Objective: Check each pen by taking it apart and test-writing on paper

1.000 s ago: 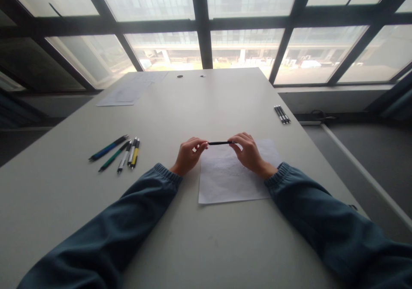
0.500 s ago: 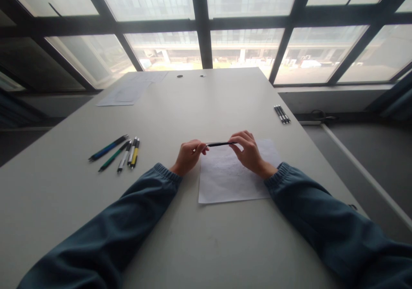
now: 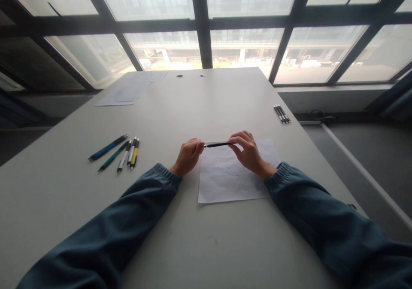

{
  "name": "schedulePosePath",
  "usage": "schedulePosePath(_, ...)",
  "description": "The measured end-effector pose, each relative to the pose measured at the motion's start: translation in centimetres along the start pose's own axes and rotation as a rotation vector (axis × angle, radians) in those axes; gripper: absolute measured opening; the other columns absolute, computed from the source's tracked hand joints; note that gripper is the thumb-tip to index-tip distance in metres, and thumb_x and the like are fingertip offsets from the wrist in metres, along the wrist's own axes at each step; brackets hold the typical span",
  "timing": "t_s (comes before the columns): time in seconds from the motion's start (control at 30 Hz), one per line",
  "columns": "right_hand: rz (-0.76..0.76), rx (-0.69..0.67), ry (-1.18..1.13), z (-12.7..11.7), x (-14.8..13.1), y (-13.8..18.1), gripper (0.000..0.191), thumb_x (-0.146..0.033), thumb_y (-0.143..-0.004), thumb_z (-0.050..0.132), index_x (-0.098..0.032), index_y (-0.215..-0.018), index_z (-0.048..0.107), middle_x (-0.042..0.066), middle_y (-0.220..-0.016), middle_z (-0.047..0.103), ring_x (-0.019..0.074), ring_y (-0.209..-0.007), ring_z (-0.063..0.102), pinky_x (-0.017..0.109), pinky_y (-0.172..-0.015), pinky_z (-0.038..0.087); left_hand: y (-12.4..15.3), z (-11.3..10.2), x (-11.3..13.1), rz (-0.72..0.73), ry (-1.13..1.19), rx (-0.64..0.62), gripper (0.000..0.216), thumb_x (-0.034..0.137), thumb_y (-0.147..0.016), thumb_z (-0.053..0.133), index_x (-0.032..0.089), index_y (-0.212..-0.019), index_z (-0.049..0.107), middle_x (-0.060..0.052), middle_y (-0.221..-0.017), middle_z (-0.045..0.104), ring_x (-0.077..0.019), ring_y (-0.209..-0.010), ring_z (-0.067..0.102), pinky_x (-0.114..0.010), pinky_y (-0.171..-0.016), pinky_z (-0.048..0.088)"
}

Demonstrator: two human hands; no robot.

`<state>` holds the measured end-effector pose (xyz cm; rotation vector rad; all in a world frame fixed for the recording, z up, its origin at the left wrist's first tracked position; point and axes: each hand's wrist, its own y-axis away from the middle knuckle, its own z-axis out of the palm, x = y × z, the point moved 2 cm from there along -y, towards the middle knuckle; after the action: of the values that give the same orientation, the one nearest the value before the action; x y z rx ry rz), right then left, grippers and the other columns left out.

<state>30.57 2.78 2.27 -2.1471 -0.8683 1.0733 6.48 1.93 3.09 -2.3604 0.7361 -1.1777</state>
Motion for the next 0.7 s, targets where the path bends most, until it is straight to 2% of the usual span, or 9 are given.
schedulePosePath(0.07, -0.019, 0.013, -0.003, 0.07, 0.11, 0.01, 0.008, -0.023, -0.096, 0.060, -0.025, -0.094, 0.067, 0.005, -0.098, 0.070, 0.0220, -0.094, 0.060, 0.040, -0.089, 0.044, -0.02, 0.01, 0.03, 0.000, 0.002, 0.000, 0.052, 0.047, -0.104, 0.038, 0.019, -0.060, 0.041, 0.001, -0.061, 0.042, -0.0138, -0.061, 0.042, -0.029, -0.061, 0.036)
schedulePosePath(0.33, -0.029, 0.017, -0.001, -0.05, -0.14, -0.10, 0.007, -0.021, -0.095, 0.062, -0.025, -0.095, 0.067, 0.005, -0.097, 0.069, 0.0220, -0.093, 0.060, 0.040, -0.088, 0.044, -0.02, -0.07, 0.07, -0.020, 0.036, 0.007, 0.039, 0.043, -0.103, 0.045, 0.017, -0.077, 0.059, -0.003, -0.076, 0.057, -0.0157, -0.074, 0.054, -0.030, -0.072, 0.043)
schedulePosePath(0.7, -0.035, 0.032, 0.011, -0.17, -0.09, -0.10, 0.006, -0.020, -0.095, 0.062, -0.024, -0.093, 0.067, 0.004, -0.095, 0.069, 0.0217, -0.092, 0.060, 0.040, -0.087, 0.044, -0.15, -0.10, 0.07, 0.009, 0.001, 0.101, 0.017, 0.035, -0.091, 0.069, 0.018, -0.090, 0.073, -0.004, -0.080, 0.068, -0.0138, -0.072, 0.059, -0.026, -0.065, 0.048)
